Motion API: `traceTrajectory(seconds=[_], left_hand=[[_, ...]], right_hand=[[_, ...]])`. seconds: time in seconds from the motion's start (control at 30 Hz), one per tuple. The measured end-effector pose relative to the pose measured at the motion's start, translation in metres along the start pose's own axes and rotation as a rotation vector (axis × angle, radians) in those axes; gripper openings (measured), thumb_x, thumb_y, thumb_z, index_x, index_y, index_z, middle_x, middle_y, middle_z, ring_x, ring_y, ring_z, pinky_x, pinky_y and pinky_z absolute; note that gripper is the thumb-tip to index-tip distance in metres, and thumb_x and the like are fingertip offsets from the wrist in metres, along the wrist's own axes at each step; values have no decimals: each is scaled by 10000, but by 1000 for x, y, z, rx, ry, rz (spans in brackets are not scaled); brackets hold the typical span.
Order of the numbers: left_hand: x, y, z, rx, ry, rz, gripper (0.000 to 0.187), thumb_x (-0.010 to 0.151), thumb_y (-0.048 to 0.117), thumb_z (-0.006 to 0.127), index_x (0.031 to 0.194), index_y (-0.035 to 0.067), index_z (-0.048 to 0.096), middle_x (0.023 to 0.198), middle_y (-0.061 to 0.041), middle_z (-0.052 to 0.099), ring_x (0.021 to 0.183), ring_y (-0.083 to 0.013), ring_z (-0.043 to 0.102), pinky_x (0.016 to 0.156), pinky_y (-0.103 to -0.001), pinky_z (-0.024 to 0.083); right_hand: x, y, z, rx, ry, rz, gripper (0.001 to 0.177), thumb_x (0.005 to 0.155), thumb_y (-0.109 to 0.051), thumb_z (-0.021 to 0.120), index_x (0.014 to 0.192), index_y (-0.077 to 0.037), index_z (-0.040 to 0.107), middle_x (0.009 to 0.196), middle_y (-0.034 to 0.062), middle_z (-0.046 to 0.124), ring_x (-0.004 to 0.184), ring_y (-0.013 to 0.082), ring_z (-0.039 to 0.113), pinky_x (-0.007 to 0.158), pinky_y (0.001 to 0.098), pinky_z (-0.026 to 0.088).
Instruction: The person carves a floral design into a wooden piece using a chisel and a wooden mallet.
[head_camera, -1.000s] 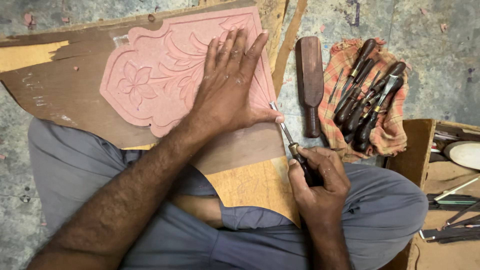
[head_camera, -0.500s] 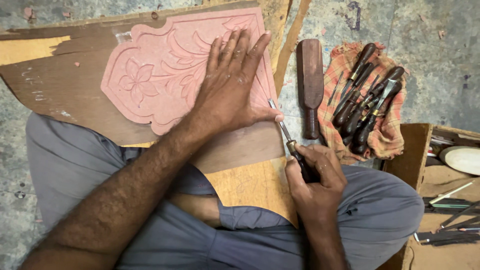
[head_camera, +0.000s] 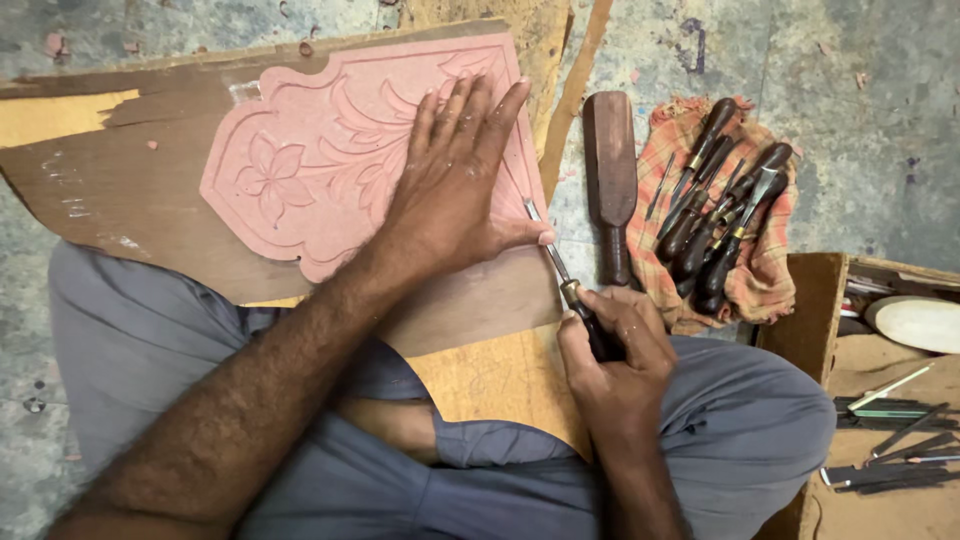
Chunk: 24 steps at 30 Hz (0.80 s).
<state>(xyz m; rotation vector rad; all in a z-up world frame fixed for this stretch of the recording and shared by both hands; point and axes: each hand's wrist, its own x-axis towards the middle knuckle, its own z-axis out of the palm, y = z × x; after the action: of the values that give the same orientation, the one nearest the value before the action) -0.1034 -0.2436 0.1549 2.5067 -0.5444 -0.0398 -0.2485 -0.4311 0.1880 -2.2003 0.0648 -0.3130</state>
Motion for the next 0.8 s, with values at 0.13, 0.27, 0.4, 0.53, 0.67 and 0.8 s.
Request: traceTrajectory(seconds=[0.13,0.27,0.4,0.53,0.67,0.8], left_hand=[[2,-4,3,-25,0,-7,1326,699,654,874,1606,144,52,1642,-311,148,1546,-402,82,1245,-566,-5],[1,-5,0,-69,-53,-42,1313,719,633,880,1602,143,41,1638,-296,136,1554,-391,77,1254,-568,10],[9,-13,0,-16,102,-19,1279,673,594,880,1583,86,139,1580,-269,328,1438,-430,291,1188,-601,161],[20,-57,-10,1,182,-230,652,1089,279,665,1622,165,308,1513,-72,586,1358,-263,532,1223,-472,365],[17,-52,-8,-30,239,-126,619,1139,302,705,1604,194,311,1586,-62,526,1476,-256,496,1322,-495,389],[17,-16,-8,-80,15,6,1305,687,655,874,1586,80,122,1620,-259,249,1481,-435,223,1196,-603,165]], right_hand=[[9,0,8,-1,3,-37,270,848,60,739,1111,-1,724,1001,59,644,794,99,589,687,228,472],[12,2,12,5,16,-68,265,841,62,748,1099,4,719,1039,75,657,849,117,616,730,240,494],[2,6,2,166,82,91,239,882,52,714,1116,5,694,1108,71,653,936,110,667,799,228,549],[-6,13,-7,231,81,122,226,913,49,695,1135,10,681,1161,77,638,999,113,685,856,230,574],[-5,9,-1,96,12,30,250,885,61,743,1128,17,707,1089,70,644,922,106,642,809,225,521],[-5,8,-1,30,0,2,259,870,72,742,1119,10,711,1042,52,638,869,97,584,765,224,485]])
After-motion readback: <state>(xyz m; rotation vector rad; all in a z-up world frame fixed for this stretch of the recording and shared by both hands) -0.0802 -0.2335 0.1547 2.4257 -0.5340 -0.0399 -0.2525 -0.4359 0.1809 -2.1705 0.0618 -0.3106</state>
